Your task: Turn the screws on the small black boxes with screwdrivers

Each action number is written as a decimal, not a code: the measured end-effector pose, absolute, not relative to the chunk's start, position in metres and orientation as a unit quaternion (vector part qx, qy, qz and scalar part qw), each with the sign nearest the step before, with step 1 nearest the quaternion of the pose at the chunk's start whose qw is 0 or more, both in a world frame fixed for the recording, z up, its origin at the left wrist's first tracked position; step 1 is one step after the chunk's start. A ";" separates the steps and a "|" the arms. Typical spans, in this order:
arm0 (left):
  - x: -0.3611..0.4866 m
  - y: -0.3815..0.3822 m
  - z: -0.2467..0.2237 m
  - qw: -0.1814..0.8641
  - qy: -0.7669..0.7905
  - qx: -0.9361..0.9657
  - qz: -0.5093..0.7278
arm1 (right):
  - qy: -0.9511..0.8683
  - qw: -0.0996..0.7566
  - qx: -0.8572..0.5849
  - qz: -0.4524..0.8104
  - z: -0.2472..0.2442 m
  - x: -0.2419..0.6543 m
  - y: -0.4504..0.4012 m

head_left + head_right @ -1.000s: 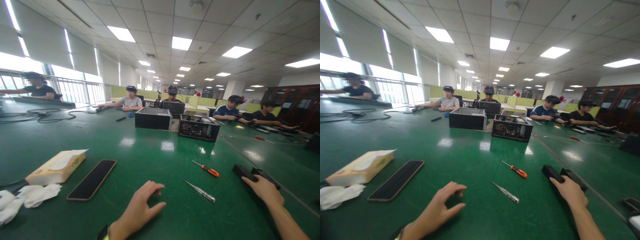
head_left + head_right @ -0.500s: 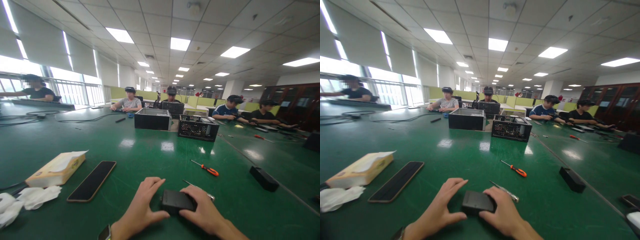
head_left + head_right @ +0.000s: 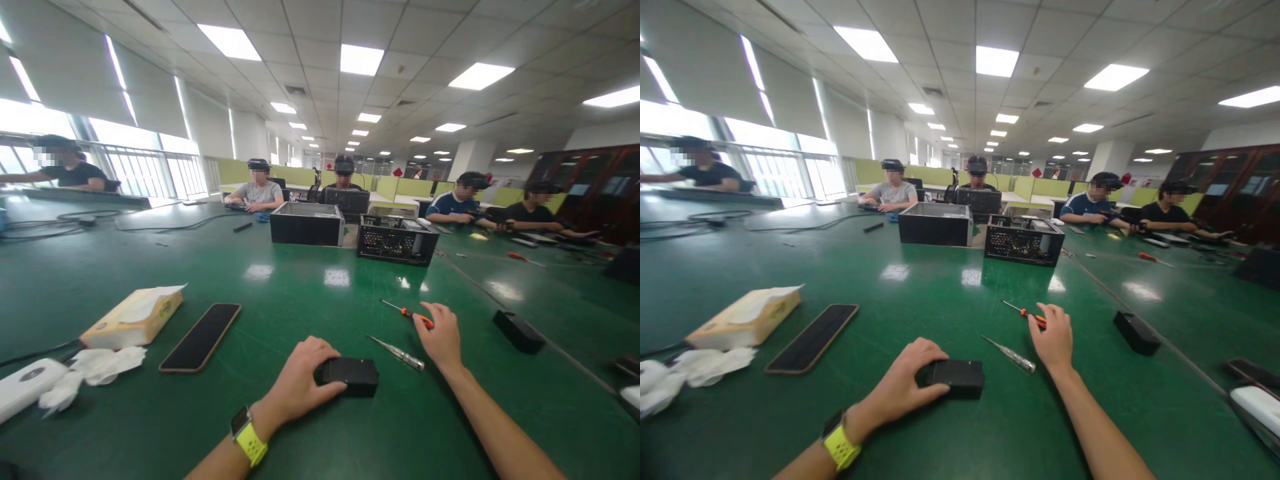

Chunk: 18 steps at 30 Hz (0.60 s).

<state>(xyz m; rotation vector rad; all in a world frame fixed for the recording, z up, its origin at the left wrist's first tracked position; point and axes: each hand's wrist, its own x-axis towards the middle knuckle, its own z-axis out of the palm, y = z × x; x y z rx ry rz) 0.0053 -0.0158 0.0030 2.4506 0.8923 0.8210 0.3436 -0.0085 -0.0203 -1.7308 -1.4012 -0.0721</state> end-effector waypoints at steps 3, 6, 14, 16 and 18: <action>0.010 -0.013 0.003 0.208 0.306 0.881 0.294 | -0.499 0.437 -0.748 -0.002 -0.032 0.366 -0.006; 0.016 -0.011 0.002 0.209 0.299 0.885 0.290 | -0.469 0.445 -0.761 0.056 -0.042 0.374 -0.005; 0.024 -0.007 -0.002 0.205 0.292 0.883 0.304 | -0.389 0.640 -0.643 0.159 -0.025 0.361 -0.008; 0.025 -0.006 -0.004 0.211 0.287 0.882 0.309 | -0.379 0.688 -0.595 0.169 -0.017 0.346 -0.012; 0.025 -0.006 -0.005 0.217 0.283 0.880 0.313 | -0.378 0.722 -0.552 0.178 -0.008 0.329 -0.015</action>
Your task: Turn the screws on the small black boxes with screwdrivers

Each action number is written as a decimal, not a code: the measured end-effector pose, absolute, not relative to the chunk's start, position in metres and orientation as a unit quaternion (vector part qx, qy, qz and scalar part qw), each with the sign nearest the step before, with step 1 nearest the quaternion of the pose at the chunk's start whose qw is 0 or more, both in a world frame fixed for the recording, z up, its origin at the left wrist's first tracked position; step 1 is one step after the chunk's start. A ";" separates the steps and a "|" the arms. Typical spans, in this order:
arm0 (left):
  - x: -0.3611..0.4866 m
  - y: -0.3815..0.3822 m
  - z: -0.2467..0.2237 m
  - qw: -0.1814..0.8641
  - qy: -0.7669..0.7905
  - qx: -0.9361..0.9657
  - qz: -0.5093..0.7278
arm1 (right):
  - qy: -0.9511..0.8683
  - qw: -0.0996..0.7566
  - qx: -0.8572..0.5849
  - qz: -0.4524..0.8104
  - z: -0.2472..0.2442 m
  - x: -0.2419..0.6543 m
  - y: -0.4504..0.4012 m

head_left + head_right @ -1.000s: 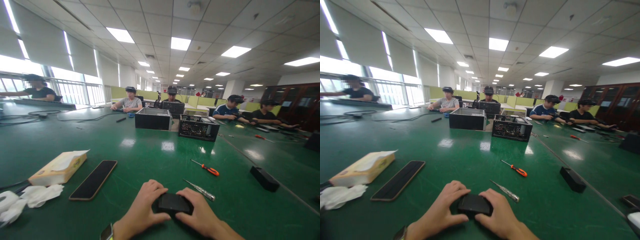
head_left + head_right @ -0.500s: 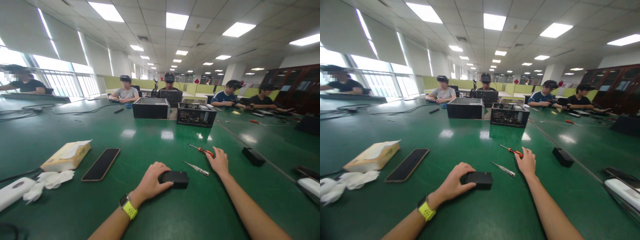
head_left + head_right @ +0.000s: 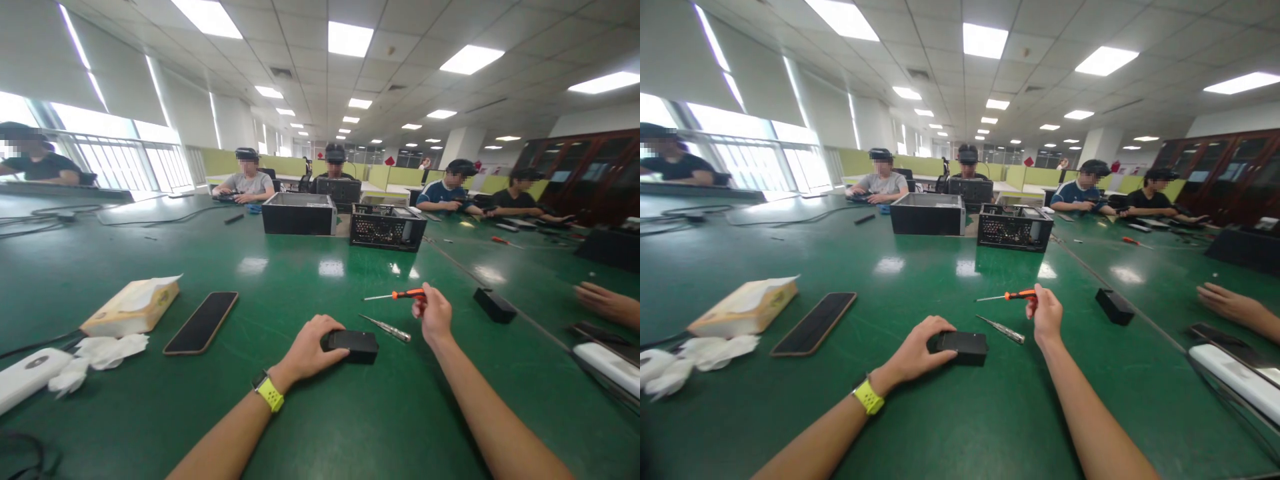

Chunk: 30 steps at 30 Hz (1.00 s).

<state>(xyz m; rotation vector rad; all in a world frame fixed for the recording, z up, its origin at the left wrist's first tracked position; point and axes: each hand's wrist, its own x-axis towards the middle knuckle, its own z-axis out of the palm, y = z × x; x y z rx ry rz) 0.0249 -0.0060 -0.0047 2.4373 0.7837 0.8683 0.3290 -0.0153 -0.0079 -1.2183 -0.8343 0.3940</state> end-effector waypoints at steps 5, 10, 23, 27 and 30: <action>0.024 -0.006 -0.005 0.228 0.273 0.878 0.318 | -0.389 0.761 -0.481 0.197 0.010 0.299 -0.022; 0.023 -0.007 -0.005 0.228 0.266 0.881 0.317 | -0.391 0.779 -0.454 0.184 0.018 0.300 -0.026; 0.022 -0.005 -0.008 0.230 0.256 0.884 0.315 | -0.579 0.650 -0.475 0.133 0.060 0.293 -0.045; 0.022 -0.004 -0.008 0.232 0.256 0.884 0.315 | -0.703 0.501 -0.479 0.160 0.104 0.289 -0.044; 0.021 -0.005 -0.008 0.231 0.258 0.883 0.316 | -0.745 0.424 -0.493 0.149 0.125 0.286 -0.037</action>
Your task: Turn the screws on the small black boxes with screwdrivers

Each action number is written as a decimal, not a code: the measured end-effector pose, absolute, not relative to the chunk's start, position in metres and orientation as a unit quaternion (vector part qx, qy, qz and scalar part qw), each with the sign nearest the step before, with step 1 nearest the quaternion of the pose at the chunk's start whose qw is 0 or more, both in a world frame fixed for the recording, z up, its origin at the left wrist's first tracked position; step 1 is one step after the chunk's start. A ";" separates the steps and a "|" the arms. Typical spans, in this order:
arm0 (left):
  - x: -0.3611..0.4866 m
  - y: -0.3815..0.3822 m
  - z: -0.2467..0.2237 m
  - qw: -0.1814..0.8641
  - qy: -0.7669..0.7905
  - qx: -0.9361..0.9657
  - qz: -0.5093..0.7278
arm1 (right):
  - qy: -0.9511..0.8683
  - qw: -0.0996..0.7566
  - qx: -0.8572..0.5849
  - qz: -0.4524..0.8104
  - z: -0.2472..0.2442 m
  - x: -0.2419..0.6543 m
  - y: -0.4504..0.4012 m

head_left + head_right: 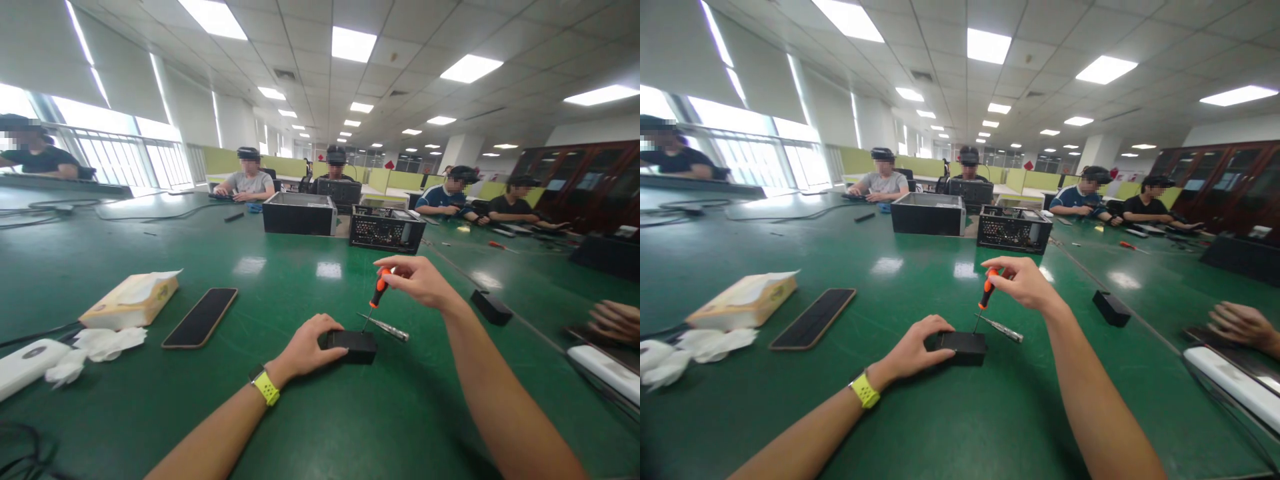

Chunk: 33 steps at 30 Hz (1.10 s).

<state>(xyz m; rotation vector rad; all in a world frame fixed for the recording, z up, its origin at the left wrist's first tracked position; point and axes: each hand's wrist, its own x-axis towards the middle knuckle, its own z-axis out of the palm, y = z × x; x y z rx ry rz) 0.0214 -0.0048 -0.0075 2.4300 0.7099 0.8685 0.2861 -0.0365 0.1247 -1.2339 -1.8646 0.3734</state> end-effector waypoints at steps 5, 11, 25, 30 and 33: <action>0.021 -0.005 -0.008 0.221 0.261 0.885 0.316 | -0.751 0.390 -0.527 0.073 0.131 0.282 -0.032; 0.020 -0.005 -0.008 0.224 0.261 0.884 0.318 | -0.793 0.340 -0.495 0.103 0.133 0.275 -0.041; 0.020 -0.006 -0.006 0.223 0.261 0.885 0.313 | -0.785 0.263 -0.559 -0.047 0.143 0.263 -0.062; 0.020 -0.006 -0.006 0.223 0.264 0.886 0.310 | -0.815 0.263 -0.515 -0.034 0.141 0.267 -0.058; 0.019 -0.006 -0.006 0.222 0.267 0.885 0.309 | -0.793 0.257 -0.551 -0.047 0.141 0.269 -0.057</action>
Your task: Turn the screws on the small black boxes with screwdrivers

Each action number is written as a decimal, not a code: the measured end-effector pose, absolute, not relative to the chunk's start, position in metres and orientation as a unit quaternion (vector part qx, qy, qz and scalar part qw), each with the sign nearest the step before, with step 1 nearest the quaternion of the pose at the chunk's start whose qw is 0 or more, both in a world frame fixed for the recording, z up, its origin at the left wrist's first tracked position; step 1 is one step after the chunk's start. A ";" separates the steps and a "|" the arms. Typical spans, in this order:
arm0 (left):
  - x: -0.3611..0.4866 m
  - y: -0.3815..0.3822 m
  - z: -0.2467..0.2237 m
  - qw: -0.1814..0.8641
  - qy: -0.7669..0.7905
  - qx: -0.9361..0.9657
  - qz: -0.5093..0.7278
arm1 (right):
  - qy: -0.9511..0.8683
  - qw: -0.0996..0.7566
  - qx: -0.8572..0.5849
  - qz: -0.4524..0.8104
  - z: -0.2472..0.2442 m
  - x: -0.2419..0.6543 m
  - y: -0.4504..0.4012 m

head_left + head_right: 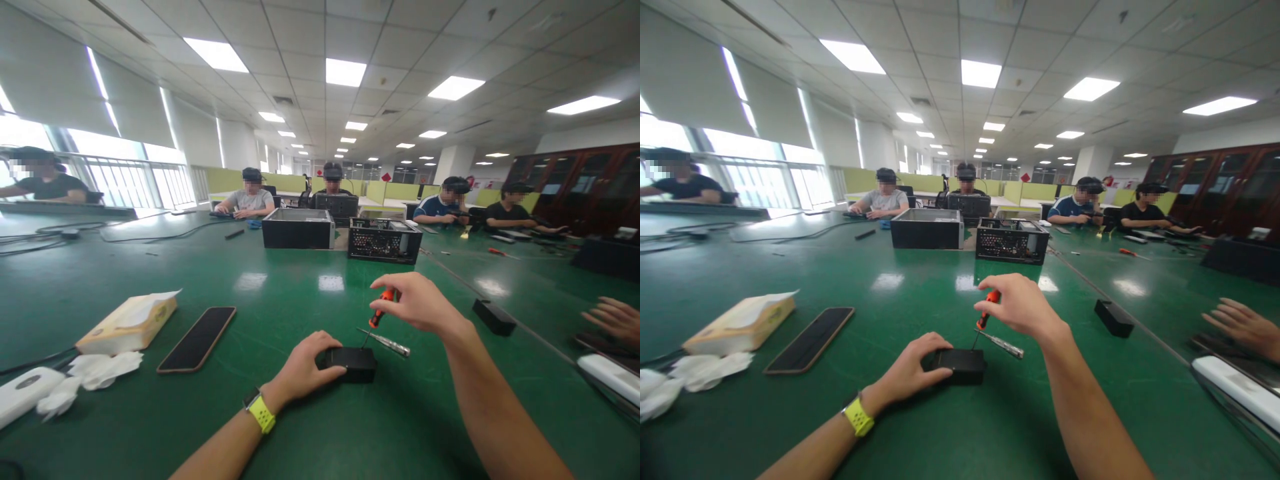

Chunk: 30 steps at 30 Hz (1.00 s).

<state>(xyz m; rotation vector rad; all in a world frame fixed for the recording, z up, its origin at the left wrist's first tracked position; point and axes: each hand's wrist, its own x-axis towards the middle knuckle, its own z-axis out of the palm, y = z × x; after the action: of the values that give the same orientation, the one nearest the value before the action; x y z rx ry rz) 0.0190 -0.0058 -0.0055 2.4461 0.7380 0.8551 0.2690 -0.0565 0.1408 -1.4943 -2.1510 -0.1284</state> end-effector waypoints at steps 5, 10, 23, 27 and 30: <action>0.019 -0.007 -0.003 0.220 0.265 0.887 0.307 | -0.802 0.268 -0.533 -0.035 0.139 0.269 -0.053; 0.020 -0.007 -0.002 0.220 0.262 0.889 0.304 | -0.815 0.280 -0.508 0.000 0.138 0.267 -0.051; 0.019 -0.006 -0.003 0.221 0.258 0.890 0.304 | -0.826 0.306 -0.472 0.044 0.134 0.257 -0.051; 0.020 -0.006 -0.003 0.221 0.256 0.891 0.303 | -0.829 0.298 -0.472 0.045 0.132 0.254 -0.049; 0.020 -0.006 -0.003 0.221 0.257 0.891 0.303 | -0.828 0.297 -0.474 0.045 0.132 0.253 -0.050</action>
<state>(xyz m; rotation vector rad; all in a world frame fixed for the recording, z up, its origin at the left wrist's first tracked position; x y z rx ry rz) 0.0199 -0.0061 -0.0032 2.4615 0.7096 0.8371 0.2535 -0.0497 0.1323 -1.2592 -2.2000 0.1187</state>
